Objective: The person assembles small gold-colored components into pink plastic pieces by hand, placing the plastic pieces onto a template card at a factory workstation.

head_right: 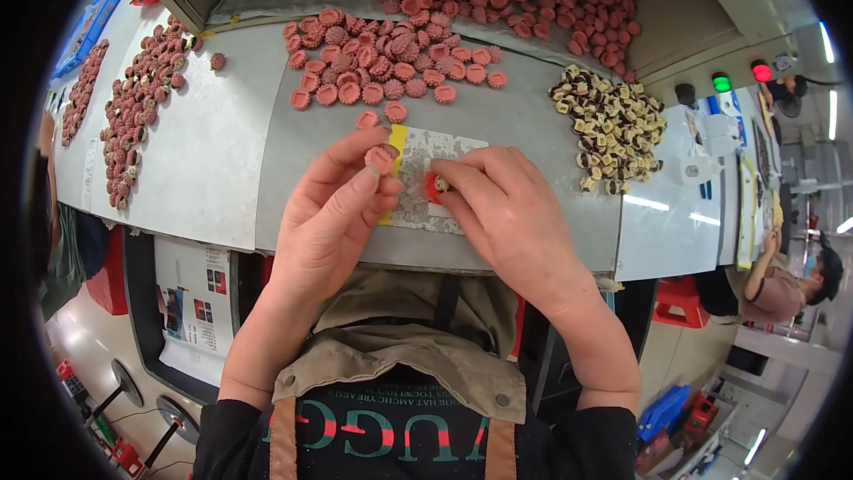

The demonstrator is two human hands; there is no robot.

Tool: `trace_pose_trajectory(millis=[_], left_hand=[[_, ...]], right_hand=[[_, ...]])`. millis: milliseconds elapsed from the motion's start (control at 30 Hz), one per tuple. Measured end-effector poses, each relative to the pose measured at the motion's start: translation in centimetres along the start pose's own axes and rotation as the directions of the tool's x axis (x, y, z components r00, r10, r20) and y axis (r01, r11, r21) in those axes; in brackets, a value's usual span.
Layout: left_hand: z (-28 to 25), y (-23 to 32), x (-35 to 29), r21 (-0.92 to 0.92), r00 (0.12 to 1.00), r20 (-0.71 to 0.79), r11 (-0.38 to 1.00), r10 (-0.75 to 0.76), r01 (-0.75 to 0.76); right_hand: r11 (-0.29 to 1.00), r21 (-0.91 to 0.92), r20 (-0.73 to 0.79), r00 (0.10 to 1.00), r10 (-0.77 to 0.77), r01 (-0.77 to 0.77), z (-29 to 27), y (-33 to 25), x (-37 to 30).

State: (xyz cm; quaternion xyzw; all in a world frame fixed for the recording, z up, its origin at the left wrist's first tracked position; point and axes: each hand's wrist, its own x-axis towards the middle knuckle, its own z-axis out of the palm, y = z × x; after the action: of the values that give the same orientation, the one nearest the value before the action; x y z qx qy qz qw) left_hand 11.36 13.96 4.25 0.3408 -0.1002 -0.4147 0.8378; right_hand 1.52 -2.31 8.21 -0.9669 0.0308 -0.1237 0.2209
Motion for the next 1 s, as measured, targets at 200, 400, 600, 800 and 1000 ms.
trace_pose_trajectory(millis=[200, 400, 600, 800, 1000], left_hand=[[0.3, 0.0, 0.1, 0.032, 1.000, -0.024, 0.999, -0.015, 0.015], [0.0, -0.3, 0.1, 0.026, 1.000, -0.003, 1.000, 0.005, -0.005], [0.6, 0.2, 0.0, 0.103, 0.998, 0.020, 0.993, -0.060, 0.057], [1.3, 0.5, 0.2, 0.201, 0.993, 0.020, 0.973, -0.118, 0.112], [1.6, 0.0, 0.3, 0.216, 0.995, 0.020, 0.972, -0.098, 0.092]], right_hand=[[0.999, -0.026, -0.011, 0.999, -0.035, 0.035, 0.1, 0.2, 0.2], [0.994, -0.031, 0.055, 0.993, -0.101, 0.103, -0.3, 0.5, 0.3], [0.993, 0.119, -0.057, 0.998, 0.002, 0.005, 0.3, 1.5, -0.5], [0.853, 0.519, -0.183, 0.967, 0.176, -0.056, -0.3, -0.1, -1.0], [0.966, 0.154, -0.295, 0.943, -0.154, 0.206, 0.2, -0.3, 0.1]])
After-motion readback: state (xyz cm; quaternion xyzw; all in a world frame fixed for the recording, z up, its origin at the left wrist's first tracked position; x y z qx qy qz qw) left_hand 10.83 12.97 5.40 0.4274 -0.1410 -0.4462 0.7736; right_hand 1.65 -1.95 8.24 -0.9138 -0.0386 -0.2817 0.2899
